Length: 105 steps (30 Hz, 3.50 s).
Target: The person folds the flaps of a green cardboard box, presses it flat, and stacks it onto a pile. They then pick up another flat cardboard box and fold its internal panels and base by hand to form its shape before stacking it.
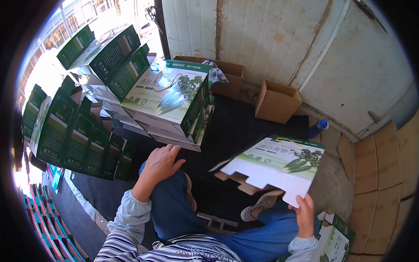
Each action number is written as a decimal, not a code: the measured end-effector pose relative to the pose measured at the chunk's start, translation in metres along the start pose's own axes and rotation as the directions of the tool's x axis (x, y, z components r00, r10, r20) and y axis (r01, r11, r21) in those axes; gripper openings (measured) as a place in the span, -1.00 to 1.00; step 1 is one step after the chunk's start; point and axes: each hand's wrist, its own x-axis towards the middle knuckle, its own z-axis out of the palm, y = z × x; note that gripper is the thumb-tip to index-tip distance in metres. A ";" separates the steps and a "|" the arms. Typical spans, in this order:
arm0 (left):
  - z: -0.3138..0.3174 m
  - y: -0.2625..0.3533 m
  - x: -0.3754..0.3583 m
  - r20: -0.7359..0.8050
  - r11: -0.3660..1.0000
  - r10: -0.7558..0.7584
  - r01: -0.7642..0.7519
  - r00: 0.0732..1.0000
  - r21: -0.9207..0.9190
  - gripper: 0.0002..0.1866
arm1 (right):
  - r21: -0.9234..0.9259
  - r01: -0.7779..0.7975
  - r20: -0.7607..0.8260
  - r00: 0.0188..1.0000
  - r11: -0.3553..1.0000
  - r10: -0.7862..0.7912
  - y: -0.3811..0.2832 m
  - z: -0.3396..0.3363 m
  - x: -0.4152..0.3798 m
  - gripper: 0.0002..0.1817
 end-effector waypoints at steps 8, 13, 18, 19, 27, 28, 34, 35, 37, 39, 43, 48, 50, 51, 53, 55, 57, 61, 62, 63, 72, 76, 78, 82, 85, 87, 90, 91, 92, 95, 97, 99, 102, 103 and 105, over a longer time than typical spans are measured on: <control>-0.004 -0.005 0.001 0.055 0.998 0.015 -0.012 0.998 -0.055 -0.56 | -0.559 -0.324 -0.019 0.925 0.763 0.379 -0.046 -0.011 -0.042 -0.75; -0.010 -0.005 0.001 0.093 0.993 0.002 0.009 0.996 -0.116 -0.54 | -0.944 -0.028 0.088 0.938 0.327 0.335 -0.092 0.049 -0.052 -0.70; -0.004 -0.005 0.008 0.086 0.987 0.047 -0.033 0.995 -0.158 -0.50 | -0.817 0.567 0.563 0.824 -0.108 0.070 -0.140 0.155 0.023 -0.74; -0.004 -0.006 0.010 0.068 0.983 0.064 -0.051 0.996 -0.177 -0.50 | -0.769 0.630 0.620 0.776 -0.108 0.114 -0.136 0.175 0.048 -0.75; -0.016 -0.043 0.057 -0.028 0.967 0.071 -0.076 0.997 -0.241 -0.23 | -0.783 0.594 0.614 0.695 0.183 0.373 0.009 0.317 0.281 -0.39; -0.012 -0.052 0.069 -0.054 0.969 0.077 -0.087 0.996 -0.232 -0.19 | -0.802 0.461 0.584 0.739 0.380 0.336 0.035 0.328 0.295 -0.34; 0.047 -0.100 0.124 -0.093 0.992 0.088 -0.096 0.992 -0.083 -0.03 | -0.484 -0.090 0.571 0.722 0.871 0.392 0.142 0.366 0.330 -0.01; 0.052 -0.102 0.126 -0.115 0.993 0.084 -0.094 0.990 -0.079 -0.04 | -0.434 -0.115 0.590 0.713 0.893 0.379 0.154 0.367 0.336 -0.01; 0.057 -0.101 0.127 -0.158 0.994 0.070 -0.083 0.985 -0.074 -0.04 | -0.340 -0.168 0.625 0.695 0.925 0.356 0.176 0.367 0.349 0.00; 0.059 -0.102 0.129 -0.187 0.992 0.052 -0.073 0.981 -0.104 -0.08 | -0.255 -0.212 0.692 0.642 0.943 0.331 0.201 0.368 0.368 -0.04; 0.063 -0.101 0.129 -0.217 0.991 0.018 -0.046 0.976 -0.123 -0.12 | -0.201 -0.257 0.728 0.606 0.945 0.320 0.227 0.371 0.387 -0.07; 0.066 -0.105 0.127 -0.226 0.989 -0.013 -0.021 0.974 -0.148 -0.11 | -0.213 -0.266 0.697 0.633 0.940 0.337 0.225 0.366 0.376 -0.10; 0.066 -0.107 0.128 -0.229 0.990 -0.013 -0.020 0.973 -0.140 -0.10 | -0.207 -0.266 0.685 0.647 0.941 0.334 0.224 0.369 0.372 -0.12; 0.065 -0.108 0.127 -0.222 0.990 -0.013 -0.018 0.975 -0.137 -0.10 | -0.203 -0.264 0.683 0.652 0.943 0.329 0.223 0.373 0.371 -0.12; 0.062 -0.112 0.128 -0.206 0.991 -0.026 -0.002 0.978 -0.135 -0.10 | -0.193 -0.264 0.677 0.661 0.945 0.323 0.221 0.383 0.368 -0.13; 0.057 -0.122 0.128 -0.192 0.991 -0.055 0.030 0.980 -0.133 -0.10 | -0.187 -0.254 0.680 0.663 0.949 0.312 0.217 0.398 0.368 -0.15; 0.053 -0.137 0.124 -0.208 0.988 -0.111 0.085 0.972 -0.132 -0.09 | -0.190 -0.252 0.684 0.660 0.949 0.312 0.220 0.415 0.370 -0.16; 0.046 -0.166 0.119 -0.220 0.977 -0.208 0.191 0.953 -0.097 -0.08 | -0.265 -0.273 0.683 0.624 0.925 0.380 0.214 0.464 0.374 -0.04; 0.043 -0.172 0.118 -0.217 0.971 -0.237 0.223 0.947 -0.084 -0.08 | -0.250 -0.285 0.696 0.611 0.925 0.376 0.210 0.475 0.372 0.00; 0.041 -0.178 0.116 -0.216 0.964 -0.264 0.254 0.940 -0.071 -0.07 | -0.276 -0.305 0.666 0.623 0.911 0.410 0.210 0.487 0.371 0.03; 0.069 -0.240 0.098 -0.585 0.862 -0.424 0.506 0.691 -0.027 -0.31 | -0.172 -0.272 0.721 0.621 0.947 0.309 0.205 0.601 0.341 0.00; 0.079 -0.277 0.093 -0.679 0.852 -0.380 0.524 0.628 0.009 -0.42 | -0.135 -0.263 0.719 0.638 0.955 0.277 0.213 0.644 0.335 0.02; 0.078 -0.293 0.092 -0.685 0.844 -0.361 0.534 0.633 0.050 -0.43 | -0.134 -0.192 0.727 0.648 0.972 0.228 0.229 0.663 0.343 0.03; 0.073 -0.312 0.095 -0.657 0.822 -0.349 0.554 0.669 0.128 -0.44 | -0.227 -0.142 0.780 0.566 0.964 0.267 0.225 0.664 0.351 0.07; 0.076 -0.318 0.094 -0.666 0.801 -0.354 0.581 0.657 0.148 -0.46 | -0.380 -0.208 0.765 0.477 0.901 0.432 0.200 0.624 0.342 0.07; 0.077 -0.315 0.094 -0.666 0.781 -0.371 0.606 0.648 0.155 -0.45 | -0.452 0.176 0.775 0.564 0.874 0.287 0.207 0.576 0.340 -0.04; 0.083 -0.317 0.091 -0.666 0.747 -0.383 0.638 0.641 0.184 -0.40 | -0.505 0.701 0.846 0.289 0.502 0.448 0.162 0.454 0.337 -0.19; 0.084 -0.319 0.091 -0.664 0.738 -0.392 0.648 0.637 0.186 -0.38 | -0.506 0.807 0.786 0.285 0.305 0.549 0.132 0.408 0.329 -0.27; 0.083 -0.319 0.092 -0.660 0.725 -0.385 0.654 0.645 0.216 -0.38 | -0.482 0.867 0.739 0.323 0.129 0.591 0.096 0.365 0.315 -0.33; 0.082 -0.329 0.093 -0.594 0.688 -0.446 0.681 0.669 0.250 -0.37 | -0.679 0.721 0.584 0.647 -0.141 0.491 -0.009 0.267 0.255 -0.40; 0.082 -0.337 0.095 -0.573 0.700 -0.436 0.662 0.694 0.268 -0.31 | -0.781 0.605 0.601 0.796 -0.157 0.074 -0.043 0.194 0.214 -0.37; 0.078 -0.336 0.093 -0.532 0.726 -0.424 0.626 0.733 0.284 -0.25 | -0.873 0.368 0.449 0.861 -0.319 -0.237 -0.057 0.143 0.166 -0.29; 0.042 -0.304 0.096 -0.276 0.682 -0.600 0.661 0.751 0.314 -0.20 | -0.985 0.093 0.124 0.969 -0.148 -0.216 -0.038 0.087 0.122 -0.05; 0.031 -0.290 0.096 -0.309 0.715 -0.546 0.626 0.779 0.313 -0.20 | -0.998 0.018 0.026 0.987 -0.053 -0.160 -0.027 0.072 0.116 0.00; 0.010 -0.253 0.093 -0.360 0.776 -0.437 0.548 0.824 0.313 -0.20 | -0.998 -0.026 -0.031 0.996 0.062 -0.085 -0.005 0.047 0.116 0.16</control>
